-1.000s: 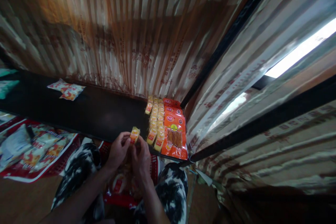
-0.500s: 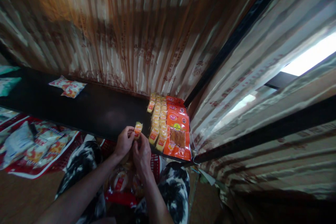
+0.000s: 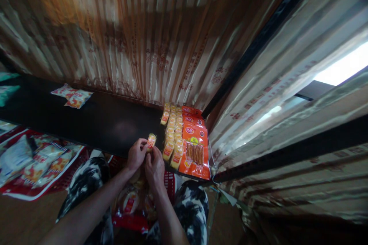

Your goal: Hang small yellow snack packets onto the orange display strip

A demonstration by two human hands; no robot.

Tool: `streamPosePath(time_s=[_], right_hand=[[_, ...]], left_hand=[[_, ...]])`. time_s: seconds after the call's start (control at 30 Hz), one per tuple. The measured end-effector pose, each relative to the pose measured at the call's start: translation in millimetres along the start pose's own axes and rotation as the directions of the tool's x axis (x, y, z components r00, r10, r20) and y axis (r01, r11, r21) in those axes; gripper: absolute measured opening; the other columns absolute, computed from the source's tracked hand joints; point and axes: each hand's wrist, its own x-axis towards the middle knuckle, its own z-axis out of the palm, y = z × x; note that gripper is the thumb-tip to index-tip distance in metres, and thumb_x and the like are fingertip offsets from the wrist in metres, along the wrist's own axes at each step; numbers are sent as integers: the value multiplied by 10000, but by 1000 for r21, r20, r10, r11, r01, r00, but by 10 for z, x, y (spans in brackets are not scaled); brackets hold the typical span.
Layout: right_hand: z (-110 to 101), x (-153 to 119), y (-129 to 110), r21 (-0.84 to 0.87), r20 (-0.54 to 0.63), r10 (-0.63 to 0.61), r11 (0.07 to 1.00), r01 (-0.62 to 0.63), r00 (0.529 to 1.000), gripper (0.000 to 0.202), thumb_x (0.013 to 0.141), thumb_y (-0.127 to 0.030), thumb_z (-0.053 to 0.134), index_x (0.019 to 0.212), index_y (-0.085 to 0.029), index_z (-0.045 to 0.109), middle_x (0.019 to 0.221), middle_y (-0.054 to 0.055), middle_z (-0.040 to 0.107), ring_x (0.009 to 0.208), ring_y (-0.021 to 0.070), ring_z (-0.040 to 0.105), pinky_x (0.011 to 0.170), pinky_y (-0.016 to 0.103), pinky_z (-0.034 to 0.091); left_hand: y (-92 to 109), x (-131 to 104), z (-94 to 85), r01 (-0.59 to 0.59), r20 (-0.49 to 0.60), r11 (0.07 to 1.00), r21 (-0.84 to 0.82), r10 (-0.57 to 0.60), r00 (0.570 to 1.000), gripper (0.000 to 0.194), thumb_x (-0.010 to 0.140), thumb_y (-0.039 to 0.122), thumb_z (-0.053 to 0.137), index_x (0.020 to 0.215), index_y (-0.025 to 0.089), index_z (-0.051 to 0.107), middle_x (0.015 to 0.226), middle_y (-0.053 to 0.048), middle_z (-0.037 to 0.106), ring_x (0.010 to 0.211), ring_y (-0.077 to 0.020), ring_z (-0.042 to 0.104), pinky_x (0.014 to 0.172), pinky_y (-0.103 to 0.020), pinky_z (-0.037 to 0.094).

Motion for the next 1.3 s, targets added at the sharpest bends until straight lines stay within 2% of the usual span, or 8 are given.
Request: streamPosePath(time_s=[0.23, 0.43, 0.67, 0.87, 1.0, 1.3], right_hand=[[124, 105, 78, -25, -36, 32, 999, -33, 999, 448, 801, -176, 391, 1191, -75, 586, 1325, 183, 520, 1252, 237, 463, 1022, 382, 389], [175, 269, 77, 9, -41, 123, 992, -123, 992, 531, 902, -347, 282, 1243, -42, 550, 1378, 208, 459, 1319, 252, 384, 1066, 415, 330], [270, 475, 115, 42, -108, 172, 985, -168, 979, 600, 901, -421, 258, 1281, -25, 501, 1416, 207, 406, 1323, 245, 372, 1088, 405, 297], [345, 604, 144, 49, -153, 179, 984, -173, 972, 602, 912, -443, 245, 1313, -49, 462, 1431, 194, 388, 1346, 237, 337, 1094, 406, 293], [394, 705, 181, 55, -161, 160, 987, -153, 974, 610, 915, -411, 234, 1324, -4, 431, 1441, 220, 360, 1356, 248, 318, 1107, 424, 276], [410, 895, 277, -6, -200, 109, 994, -112, 974, 518, 917, -325, 271, 1270, -6, 475, 1377, 244, 436, 1316, 259, 380, 1096, 463, 297]], left_hand=[[-60, 161, 135, -39, -7, 989, -140, 38, 999, 137, 733, 193, 489, 835, 181, 579, 860, -43, 680, 808, -166, 658, 744, -293, 521], [-46, 308, 239, -21, 21, 980, -199, 26, 999, 171, 760, 220, 468, 862, 174, 597, 900, -69, 693, 838, -184, 667, 780, -331, 530], [-40, 452, 369, -20, 48, 960, -281, 34, 998, 228, 782, 208, 456, 946, 163, 608, 955, -71, 698, 889, -181, 654, 826, -324, 520], [-49, 561, 422, -68, 49, 963, -261, 84, 995, 271, 772, 177, 461, 987, 159, 625, 1023, -78, 683, 943, -183, 637, 877, -335, 508], [-45, 657, 447, -141, 25, 963, -230, 151, 988, 300, 767, 155, 461, 1010, 167, 637, 1050, -71, 676, 965, -175, 632, 902, -326, 501], [-76, 797, 525, -296, 13, 945, -137, 301, 954, 314, 807, 200, 420, 1032, 164, 636, 1051, -73, 675, 981, -173, 619, 933, -343, 487]])
